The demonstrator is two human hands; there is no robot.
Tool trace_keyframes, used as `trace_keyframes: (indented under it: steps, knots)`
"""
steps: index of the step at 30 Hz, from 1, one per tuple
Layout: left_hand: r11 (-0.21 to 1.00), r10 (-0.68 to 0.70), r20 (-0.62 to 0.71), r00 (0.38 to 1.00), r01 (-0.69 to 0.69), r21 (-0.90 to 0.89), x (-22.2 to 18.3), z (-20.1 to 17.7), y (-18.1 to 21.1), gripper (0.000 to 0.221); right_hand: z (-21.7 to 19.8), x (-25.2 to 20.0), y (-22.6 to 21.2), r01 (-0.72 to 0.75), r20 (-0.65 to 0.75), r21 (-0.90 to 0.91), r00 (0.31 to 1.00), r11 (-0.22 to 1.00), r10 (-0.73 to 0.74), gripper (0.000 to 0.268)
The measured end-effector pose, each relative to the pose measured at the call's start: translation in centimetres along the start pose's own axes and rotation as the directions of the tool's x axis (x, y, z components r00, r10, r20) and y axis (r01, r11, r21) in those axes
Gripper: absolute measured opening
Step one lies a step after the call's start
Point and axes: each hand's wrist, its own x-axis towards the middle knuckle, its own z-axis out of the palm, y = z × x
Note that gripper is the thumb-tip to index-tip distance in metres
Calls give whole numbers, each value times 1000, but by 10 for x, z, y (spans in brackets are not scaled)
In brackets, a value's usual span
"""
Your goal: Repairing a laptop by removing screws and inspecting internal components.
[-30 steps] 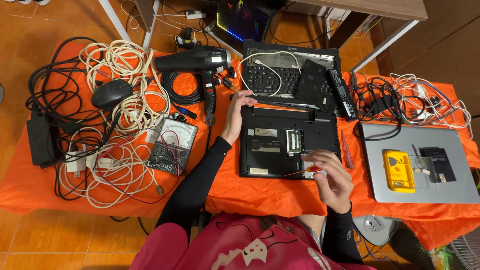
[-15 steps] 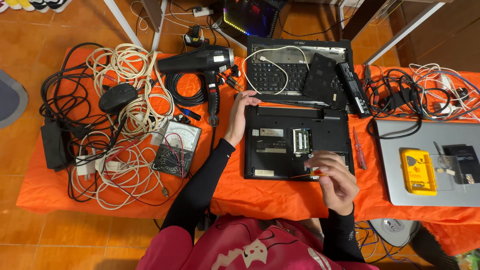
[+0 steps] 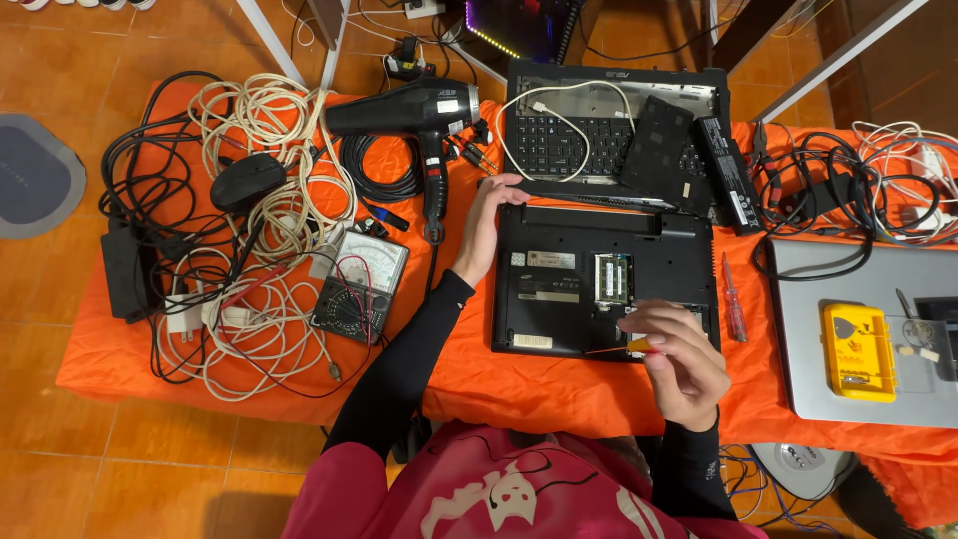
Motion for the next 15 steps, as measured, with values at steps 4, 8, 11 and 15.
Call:
trace_keyframes:
  steps: [4,8,11,15]
  knots:
    - [1000,11,2,1000,-11,5,1,0,0,47,-2,-5,2,8,-20,-8,1000,1000,-8,14]
    - [1000,27,4,1000,-27,5,1,1,-1,47,-4,-11,1,29,-33,-18,999,999,-30,15]
    - [999,26,-4,1000,-26,18,1,2,-3,46,-5,-10,-4,21,-14,-30,1000,999,-22,16]
    - [1000,29,-5,1000,-29,13,0,2,-2,45,-4,-9,-10,-20,-6,-73,1000,997,20,12]
